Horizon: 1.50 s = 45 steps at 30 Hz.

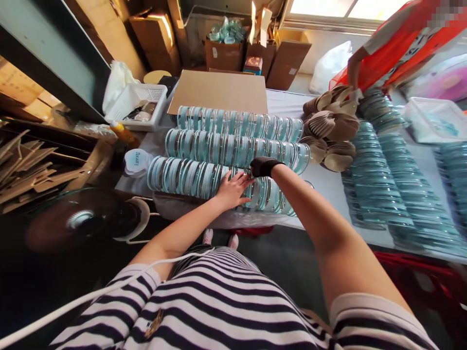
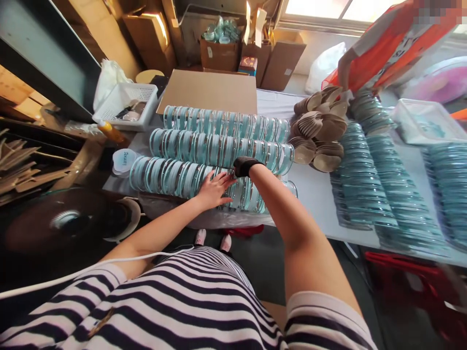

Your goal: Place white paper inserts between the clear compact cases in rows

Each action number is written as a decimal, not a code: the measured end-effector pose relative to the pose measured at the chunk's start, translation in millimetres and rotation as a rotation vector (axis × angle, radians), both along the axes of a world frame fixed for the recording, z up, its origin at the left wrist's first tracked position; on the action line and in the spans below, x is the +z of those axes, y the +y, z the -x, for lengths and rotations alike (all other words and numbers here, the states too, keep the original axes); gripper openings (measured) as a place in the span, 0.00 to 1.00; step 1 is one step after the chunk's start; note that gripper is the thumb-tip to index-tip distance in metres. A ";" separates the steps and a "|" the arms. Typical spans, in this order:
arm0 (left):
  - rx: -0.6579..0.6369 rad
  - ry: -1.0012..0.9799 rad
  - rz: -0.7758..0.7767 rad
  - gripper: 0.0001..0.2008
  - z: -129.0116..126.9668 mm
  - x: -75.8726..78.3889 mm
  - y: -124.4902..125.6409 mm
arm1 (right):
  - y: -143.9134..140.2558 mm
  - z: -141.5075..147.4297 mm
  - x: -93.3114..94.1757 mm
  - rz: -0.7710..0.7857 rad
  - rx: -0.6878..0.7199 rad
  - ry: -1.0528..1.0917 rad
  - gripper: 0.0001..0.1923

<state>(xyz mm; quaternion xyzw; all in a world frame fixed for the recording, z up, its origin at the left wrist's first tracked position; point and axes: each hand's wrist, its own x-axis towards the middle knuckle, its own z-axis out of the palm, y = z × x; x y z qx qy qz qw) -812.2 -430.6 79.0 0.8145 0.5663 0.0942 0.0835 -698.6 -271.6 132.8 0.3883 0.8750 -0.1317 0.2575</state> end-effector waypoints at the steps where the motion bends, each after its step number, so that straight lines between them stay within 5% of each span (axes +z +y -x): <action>1: 0.001 0.001 -0.001 0.34 0.0 0.2 -0.2 | -4.7 -4.9 1.4 -0.023 0.000 0.029 0.13; 7: 0.029 -0.017 -0.009 0.33 -3.2 0.5 -0.9 | -74.6 -60.4 1.8 -0.102 -0.035 0.238 0.14; 13: 0.031 -0.023 0.008 0.33 -2.4 2.4 -1.6 | -179.3 -83.1 -72.0 -0.069 -0.118 0.202 0.20; 16: 0.042 -0.025 0.026 0.33 -3.5 5.0 -3.5 | -193.8 -91.4 -85.8 -0.078 -0.161 0.189 0.22; 19: 0.017 -0.020 0.003 0.34 -14.6 8.0 -2.9 | -163.3 -106.5 -57.1 -0.218 -0.271 0.202 0.25; 22: -0.069 -0.020 -0.042 0.37 -35.6 8.4 3.8 | -100.0 -108.8 -12.8 -0.401 -0.414 0.180 0.25; 25: -0.103 0.000 -0.031 0.37 -53.6 5.3 12.2 | -36.3 -87.5 10.3 -0.193 -0.289 -0.002 0.23; 28: -0.105 0.022 -0.022 0.36 -58.8 1.4 16.1 | 1.6 -60.8 9.0 -0.033 -0.177 -0.079 0.18; 35: -0.095 0.056 -0.020 0.37 -56.7 -2.7 16.9 | 14.3 -55.4 3.2 0.054 -0.020 -0.129 0.17; 45: -0.084 0.090 -0.021 0.36 -60.0 1.4 15.8 | 12.0 -58.3 -1.7 0.021 0.022 -0.115 0.16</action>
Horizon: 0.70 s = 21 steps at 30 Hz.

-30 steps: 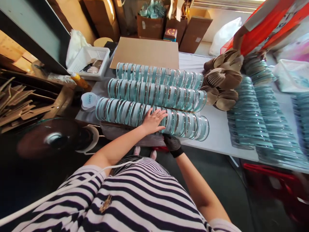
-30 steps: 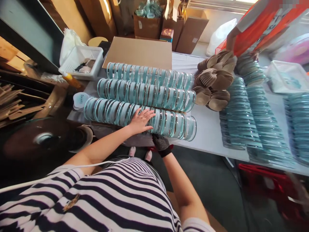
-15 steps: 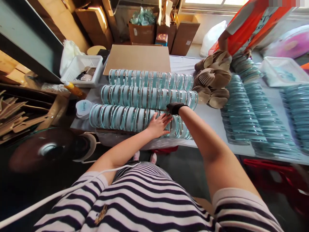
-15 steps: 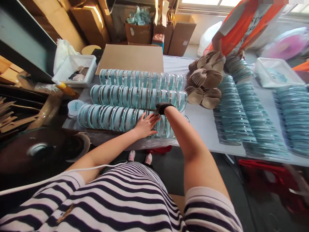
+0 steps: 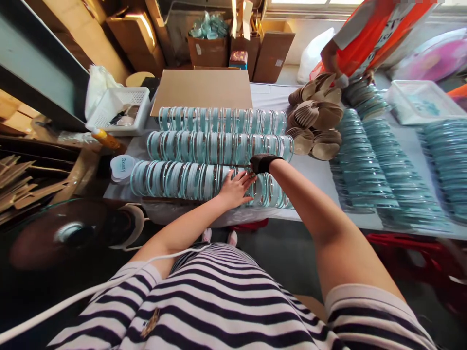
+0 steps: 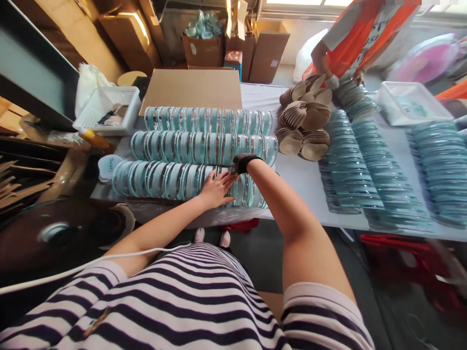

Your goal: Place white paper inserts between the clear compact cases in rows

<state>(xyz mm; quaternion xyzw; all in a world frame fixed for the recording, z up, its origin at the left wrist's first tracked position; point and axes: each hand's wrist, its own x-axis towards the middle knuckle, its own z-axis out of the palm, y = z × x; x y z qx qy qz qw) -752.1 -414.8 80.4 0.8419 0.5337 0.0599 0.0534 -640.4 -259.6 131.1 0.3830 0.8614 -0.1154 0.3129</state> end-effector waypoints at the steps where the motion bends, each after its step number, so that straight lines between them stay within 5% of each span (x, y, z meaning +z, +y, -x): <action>1: 0.000 0.002 0.001 0.36 -0.2 0.5 -0.1 | -0.5 -0.8 -0.4 -0.013 -0.006 0.017 0.16; 9: 0.020 -0.035 0.020 0.36 -1.5 2.1 1.2 | -42.9 -47.5 8.0 -0.114 -0.011 0.291 0.16; 17: 0.045 -0.080 0.024 0.35 -2.1 1.2 0.8 | -179.4 -82.2 -75.2 -0.080 -0.122 0.324 0.20; 21: 0.056 -0.051 0.039 0.35 -7.4 7.3 -0.9 | -183.7 -98.7 -68.1 -0.172 -0.230 0.341 0.22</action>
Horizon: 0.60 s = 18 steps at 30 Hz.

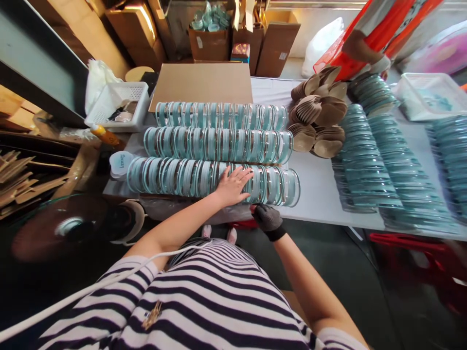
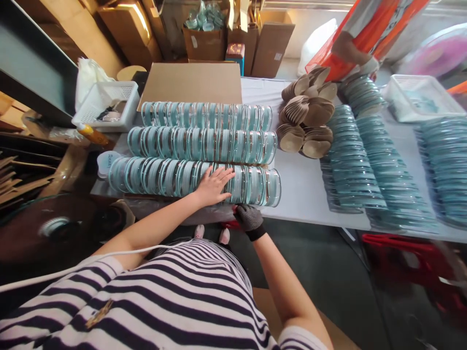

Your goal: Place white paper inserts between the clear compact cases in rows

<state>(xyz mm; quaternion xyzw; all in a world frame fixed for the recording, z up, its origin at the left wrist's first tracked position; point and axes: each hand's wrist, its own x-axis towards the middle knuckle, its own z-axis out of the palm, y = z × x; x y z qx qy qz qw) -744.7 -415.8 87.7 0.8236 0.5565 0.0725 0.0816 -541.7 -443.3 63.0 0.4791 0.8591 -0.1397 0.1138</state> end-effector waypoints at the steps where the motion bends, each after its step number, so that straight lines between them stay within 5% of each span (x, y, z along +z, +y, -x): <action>1: -0.012 0.006 -0.009 0.35 -4.2 2.1 1.0 | 12.6 -5.1 11.4 -0.052 -0.062 -0.004 0.24; 4: -0.089 0.009 -0.047 0.38 -23.0 5.8 8.7 | 74.7 -12.0 51.0 -0.183 -0.230 -0.053 0.28; 7: -0.134 0.042 -0.030 0.37 -41.0 2.4 18.3 | 143.6 3.3 74.0 -0.006 -0.110 -0.195 0.22; 10: -0.144 0.084 -0.028 0.37 -47.3 -4.3 23.4 | 187.6 31.1 75.7 0.130 0.012 -0.247 0.16; 14: -0.131 0.095 -0.028 0.37 -45.2 -7.8 24.1 | 199.1 43.1 76.9 0.141 0.110 -0.240 0.15; 18: -0.107 0.068 -0.019 0.37 -45.9 -5.3 24.6 | 161.6 6.8 80.6 0.070 0.148 -0.123 0.15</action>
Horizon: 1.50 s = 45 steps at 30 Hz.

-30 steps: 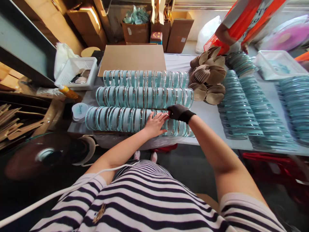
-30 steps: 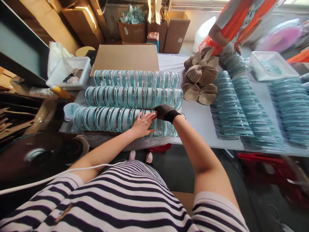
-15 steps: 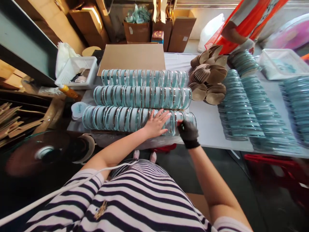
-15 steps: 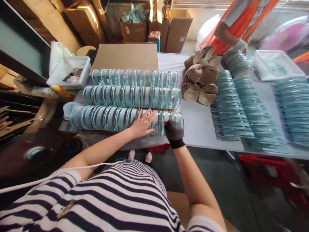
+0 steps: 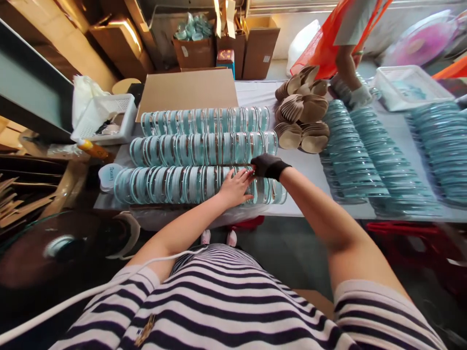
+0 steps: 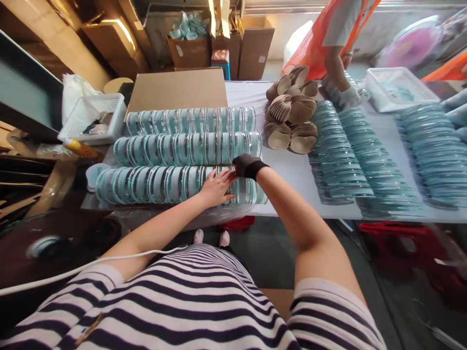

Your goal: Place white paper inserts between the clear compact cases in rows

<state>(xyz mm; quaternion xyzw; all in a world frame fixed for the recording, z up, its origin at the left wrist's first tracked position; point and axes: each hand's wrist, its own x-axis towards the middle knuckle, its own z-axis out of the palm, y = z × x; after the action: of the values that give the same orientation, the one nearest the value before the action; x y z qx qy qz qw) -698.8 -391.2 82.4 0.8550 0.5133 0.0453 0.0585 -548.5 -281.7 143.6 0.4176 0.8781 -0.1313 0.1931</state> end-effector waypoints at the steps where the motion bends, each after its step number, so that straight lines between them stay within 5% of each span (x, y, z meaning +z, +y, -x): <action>1: 0.007 -0.009 0.007 0.37 -0.7 0.5 0.2 | -17.5 -11.7 -4.1 -0.009 -0.002 0.029 0.15; 7: 0.026 -0.022 0.016 0.37 -2.3 0.3 -2.1 | -140.0 -49.2 -75.5 -0.003 -0.118 0.056 0.19; 10: 0.037 0.001 0.032 0.36 -3.3 4.0 -3.8 | -162.5 -57.1 -91.0 -0.024 -0.178 0.080 0.21; 13: 0.021 0.013 0.022 0.36 -13.0 10.1 -0.5 | -136.9 -73.0 -67.3 -0.129 -0.289 0.092 0.24; 16: -0.071 0.007 -0.023 0.39 -32.7 12.2 8.4 | -74.4 -81.9 -27.3 -0.257 -0.408 0.051 0.27; 18: -0.114 0.016 -0.026 0.39 -45.7 9.8 14.8 | -27.6 -73.8 -8.5 -0.171 -0.348 -0.004 0.24; 22: -0.128 0.049 -0.019 0.37 -55.9 1.0 21.6 | 36.5 -34.4 -1.1 0.051 -0.202 -0.111 0.13; 26: -0.119 0.046 -0.019 0.38 -52.6 -3.0 23.0 | 48.4 -23.1 -2.1 0.070 -0.118 -0.114 0.07; 31: -0.073 0.006 0.003 0.37 -52.1 -0.6 24.4 | -7.0 -71.6 -6.5 -0.017 -0.095 0.067 0.08; 36: -0.087 -0.013 0.008 0.36 -52.0 0.2 24.9 | -107.5 -111.5 -76.1 -0.074 -0.238 0.144 0.16; 41: -0.066 -0.001 -0.021 0.35 -57.8 -2.1 25.5 | -156.3 -104.7 -141.3 -0.193 -0.396 0.160 0.27; 45: -0.086 0.043 -0.016 0.35 -50.1 16.7 12.1 | -181.5 -77.1 -132.2 -0.352 -0.417 0.207 0.34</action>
<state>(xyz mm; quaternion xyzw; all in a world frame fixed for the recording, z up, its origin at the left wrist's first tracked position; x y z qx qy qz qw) -648.7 -379.0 99.0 0.8776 0.4766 0.0284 0.0426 -471.3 -463.3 11.4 0.6005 0.7976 -0.0559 -0.0042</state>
